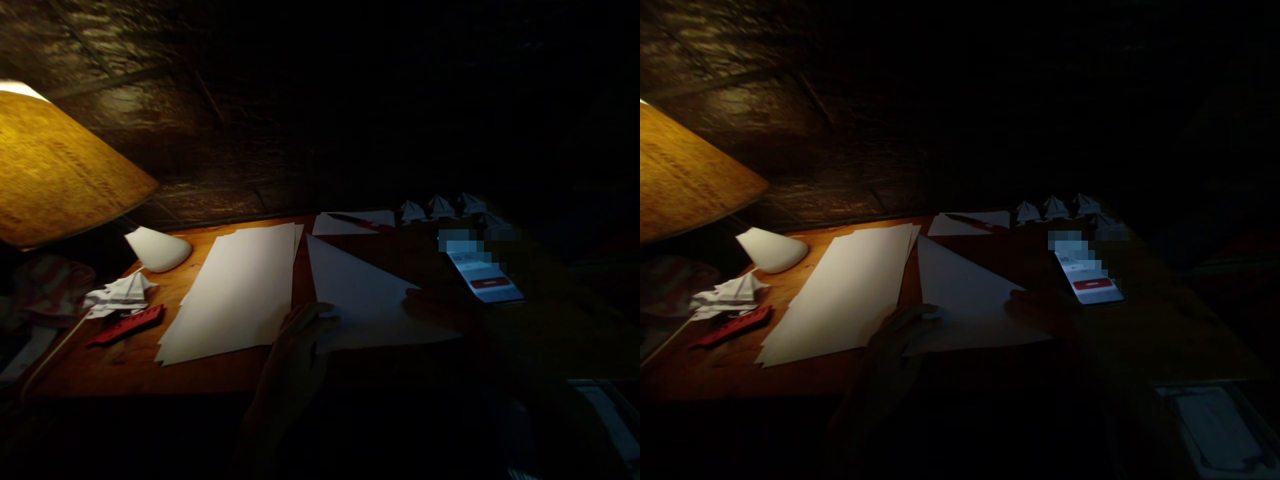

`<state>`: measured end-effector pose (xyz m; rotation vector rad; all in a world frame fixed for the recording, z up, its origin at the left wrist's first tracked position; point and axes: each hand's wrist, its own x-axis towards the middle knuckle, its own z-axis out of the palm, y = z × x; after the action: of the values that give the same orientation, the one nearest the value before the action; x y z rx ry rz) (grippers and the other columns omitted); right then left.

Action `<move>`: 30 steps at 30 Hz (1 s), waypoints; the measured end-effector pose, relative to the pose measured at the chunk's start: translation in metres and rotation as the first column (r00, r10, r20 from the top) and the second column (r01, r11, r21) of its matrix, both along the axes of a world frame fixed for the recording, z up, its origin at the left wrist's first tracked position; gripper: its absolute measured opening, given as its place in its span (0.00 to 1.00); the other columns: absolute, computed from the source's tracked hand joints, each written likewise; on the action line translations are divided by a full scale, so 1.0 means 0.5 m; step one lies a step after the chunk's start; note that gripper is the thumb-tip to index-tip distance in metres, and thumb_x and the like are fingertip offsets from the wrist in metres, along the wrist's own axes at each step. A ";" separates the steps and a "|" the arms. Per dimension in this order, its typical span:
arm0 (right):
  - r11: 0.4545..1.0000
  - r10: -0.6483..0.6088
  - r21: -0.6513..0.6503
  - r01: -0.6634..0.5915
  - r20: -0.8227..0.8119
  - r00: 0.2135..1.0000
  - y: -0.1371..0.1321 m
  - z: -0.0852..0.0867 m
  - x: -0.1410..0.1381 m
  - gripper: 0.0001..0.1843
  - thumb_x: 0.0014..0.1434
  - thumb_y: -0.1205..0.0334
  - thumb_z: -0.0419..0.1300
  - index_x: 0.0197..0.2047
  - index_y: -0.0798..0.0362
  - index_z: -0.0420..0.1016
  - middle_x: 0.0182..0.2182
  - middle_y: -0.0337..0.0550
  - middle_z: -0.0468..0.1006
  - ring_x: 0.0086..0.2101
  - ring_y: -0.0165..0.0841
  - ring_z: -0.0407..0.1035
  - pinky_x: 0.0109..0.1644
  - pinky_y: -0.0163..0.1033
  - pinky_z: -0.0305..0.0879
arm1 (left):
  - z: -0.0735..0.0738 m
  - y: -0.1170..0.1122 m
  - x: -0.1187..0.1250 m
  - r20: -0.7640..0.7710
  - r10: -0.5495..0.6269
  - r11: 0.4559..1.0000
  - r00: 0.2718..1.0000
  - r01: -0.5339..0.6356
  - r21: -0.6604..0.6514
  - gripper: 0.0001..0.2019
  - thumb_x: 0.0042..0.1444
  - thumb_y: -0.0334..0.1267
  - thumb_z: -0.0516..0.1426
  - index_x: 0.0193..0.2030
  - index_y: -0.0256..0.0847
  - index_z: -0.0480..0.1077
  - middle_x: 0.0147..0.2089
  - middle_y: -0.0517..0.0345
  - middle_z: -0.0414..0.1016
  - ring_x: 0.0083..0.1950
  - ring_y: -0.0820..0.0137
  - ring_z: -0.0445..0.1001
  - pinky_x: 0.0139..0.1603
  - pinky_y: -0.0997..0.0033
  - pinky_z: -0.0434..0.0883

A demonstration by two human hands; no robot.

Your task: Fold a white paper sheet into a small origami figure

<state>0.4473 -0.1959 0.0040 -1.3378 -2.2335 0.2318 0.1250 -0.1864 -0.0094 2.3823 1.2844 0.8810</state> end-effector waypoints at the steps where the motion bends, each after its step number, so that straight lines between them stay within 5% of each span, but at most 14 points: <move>1: 1.000 0.015 -0.011 -0.015 -0.001 1.000 -0.002 0.003 0.002 0.21 0.69 0.52 0.62 0.61 0.52 0.73 0.59 0.51 0.74 0.52 0.41 0.74 0.55 0.54 0.74 | 0.000 0.000 0.000 0.004 0.006 1.000 1.000 -0.006 0.005 0.22 0.58 0.20 0.53 0.52 0.45 0.77 0.58 0.53 0.76 0.59 0.60 0.74 0.59 0.49 0.75; 7: 0.999 0.030 -0.032 -0.030 -0.026 0.999 -0.007 0.014 0.002 0.25 0.65 0.63 0.60 0.61 0.31 0.78 0.58 0.33 0.81 0.57 0.42 0.75 0.63 0.49 0.70 | 0.004 -0.002 0.000 0.014 0.027 0.998 1.000 -0.027 0.048 0.19 0.60 0.22 0.54 0.50 0.45 0.78 0.57 0.54 0.78 0.57 0.60 0.75 0.57 0.49 0.76; 16: 0.996 0.060 -0.060 -0.062 -0.034 0.998 -0.002 0.011 0.021 0.29 0.62 0.62 0.60 0.66 0.37 0.75 0.61 0.37 0.79 0.58 0.43 0.74 0.65 0.50 0.68 | 0.012 0.002 -0.010 -0.037 0.025 0.999 0.999 -0.024 0.028 0.20 0.59 0.23 0.54 0.51 0.46 0.79 0.58 0.55 0.79 0.58 0.60 0.75 0.58 0.48 0.76; 30: 0.998 -0.056 0.004 0.056 -0.028 0.998 0.048 -0.117 0.035 0.23 0.68 0.58 0.56 0.64 0.28 0.74 0.51 0.36 0.84 0.50 0.47 0.79 0.52 0.58 0.79 | 0.008 0.009 -0.035 -0.083 -0.037 0.996 0.996 0.044 0.081 0.22 0.60 0.23 0.52 0.54 0.48 0.77 0.60 0.56 0.78 0.59 0.60 0.76 0.57 0.49 0.77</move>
<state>0.4649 -0.1719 -0.0545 -1.3840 -2.1692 0.2230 0.1074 -0.1819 -0.0053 2.5238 1.2474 0.8490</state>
